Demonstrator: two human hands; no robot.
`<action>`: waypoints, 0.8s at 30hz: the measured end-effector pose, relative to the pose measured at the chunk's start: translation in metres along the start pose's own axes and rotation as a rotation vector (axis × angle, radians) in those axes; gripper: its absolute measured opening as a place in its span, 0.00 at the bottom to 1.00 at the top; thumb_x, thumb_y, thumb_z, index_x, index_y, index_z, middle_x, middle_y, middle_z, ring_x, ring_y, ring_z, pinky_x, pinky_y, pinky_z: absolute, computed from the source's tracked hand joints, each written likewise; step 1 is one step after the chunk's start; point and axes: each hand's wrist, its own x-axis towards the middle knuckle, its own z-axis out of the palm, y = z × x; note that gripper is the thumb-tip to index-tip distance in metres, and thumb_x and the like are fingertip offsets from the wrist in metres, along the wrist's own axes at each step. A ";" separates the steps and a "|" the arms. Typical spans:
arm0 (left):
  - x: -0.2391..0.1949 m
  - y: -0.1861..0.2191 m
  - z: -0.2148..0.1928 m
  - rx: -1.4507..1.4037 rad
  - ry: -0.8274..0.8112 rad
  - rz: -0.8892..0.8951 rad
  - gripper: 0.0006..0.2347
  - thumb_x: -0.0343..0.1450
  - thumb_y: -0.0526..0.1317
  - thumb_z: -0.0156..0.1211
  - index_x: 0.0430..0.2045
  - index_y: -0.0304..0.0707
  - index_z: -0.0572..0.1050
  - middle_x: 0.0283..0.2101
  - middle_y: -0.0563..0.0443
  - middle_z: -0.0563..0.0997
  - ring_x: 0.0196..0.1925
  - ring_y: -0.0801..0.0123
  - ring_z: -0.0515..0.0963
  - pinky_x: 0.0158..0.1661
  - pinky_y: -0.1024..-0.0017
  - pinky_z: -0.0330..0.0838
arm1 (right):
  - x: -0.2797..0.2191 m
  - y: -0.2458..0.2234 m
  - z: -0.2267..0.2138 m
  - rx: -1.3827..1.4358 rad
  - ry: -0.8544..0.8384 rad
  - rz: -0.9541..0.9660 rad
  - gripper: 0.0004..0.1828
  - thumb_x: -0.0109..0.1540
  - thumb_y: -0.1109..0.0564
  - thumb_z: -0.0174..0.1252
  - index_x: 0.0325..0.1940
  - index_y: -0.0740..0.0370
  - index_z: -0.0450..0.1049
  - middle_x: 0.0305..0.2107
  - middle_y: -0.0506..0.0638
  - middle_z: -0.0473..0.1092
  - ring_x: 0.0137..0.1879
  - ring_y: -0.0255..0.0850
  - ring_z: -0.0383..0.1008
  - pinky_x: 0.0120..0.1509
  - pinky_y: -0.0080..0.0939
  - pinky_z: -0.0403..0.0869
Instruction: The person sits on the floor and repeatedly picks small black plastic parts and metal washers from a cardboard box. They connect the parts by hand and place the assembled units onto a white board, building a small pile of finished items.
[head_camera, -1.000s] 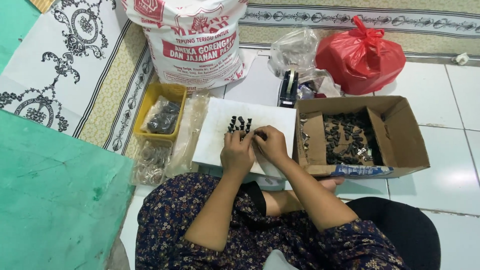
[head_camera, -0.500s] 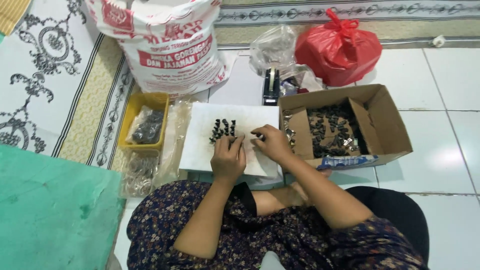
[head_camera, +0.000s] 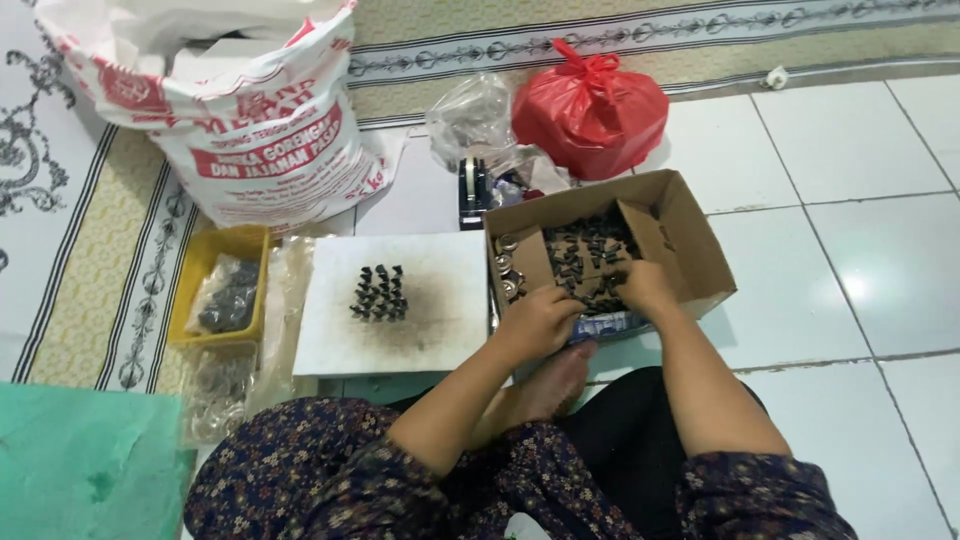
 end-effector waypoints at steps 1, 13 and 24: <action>0.012 0.002 0.003 0.005 -0.006 0.007 0.07 0.69 0.31 0.57 0.35 0.34 0.82 0.32 0.40 0.79 0.37 0.51 0.82 0.40 0.64 0.79 | -0.010 -0.018 -0.011 0.008 0.006 0.003 0.16 0.56 0.58 0.66 0.49 0.53 0.85 0.39 0.58 0.81 0.51 0.58 0.81 0.57 0.54 0.78; 0.035 -0.058 0.096 0.107 -0.356 -0.678 0.15 0.74 0.39 0.45 0.50 0.29 0.73 0.58 0.31 0.72 0.61 0.45 0.72 0.54 0.56 0.73 | 0.019 -0.040 0.051 -0.295 0.004 -0.331 0.07 0.61 0.66 0.56 0.32 0.66 0.80 0.27 0.58 0.76 0.40 0.50 0.81 0.46 0.41 0.81; 0.014 -0.076 0.128 0.213 -0.187 -0.539 0.12 0.72 0.41 0.55 0.47 0.44 0.81 0.56 0.48 0.76 0.63 0.56 0.72 0.56 0.55 0.71 | 0.012 -0.047 0.036 -0.201 -0.106 -0.169 0.06 0.59 0.66 0.59 0.31 0.68 0.81 0.28 0.62 0.78 0.39 0.51 0.83 0.43 0.44 0.82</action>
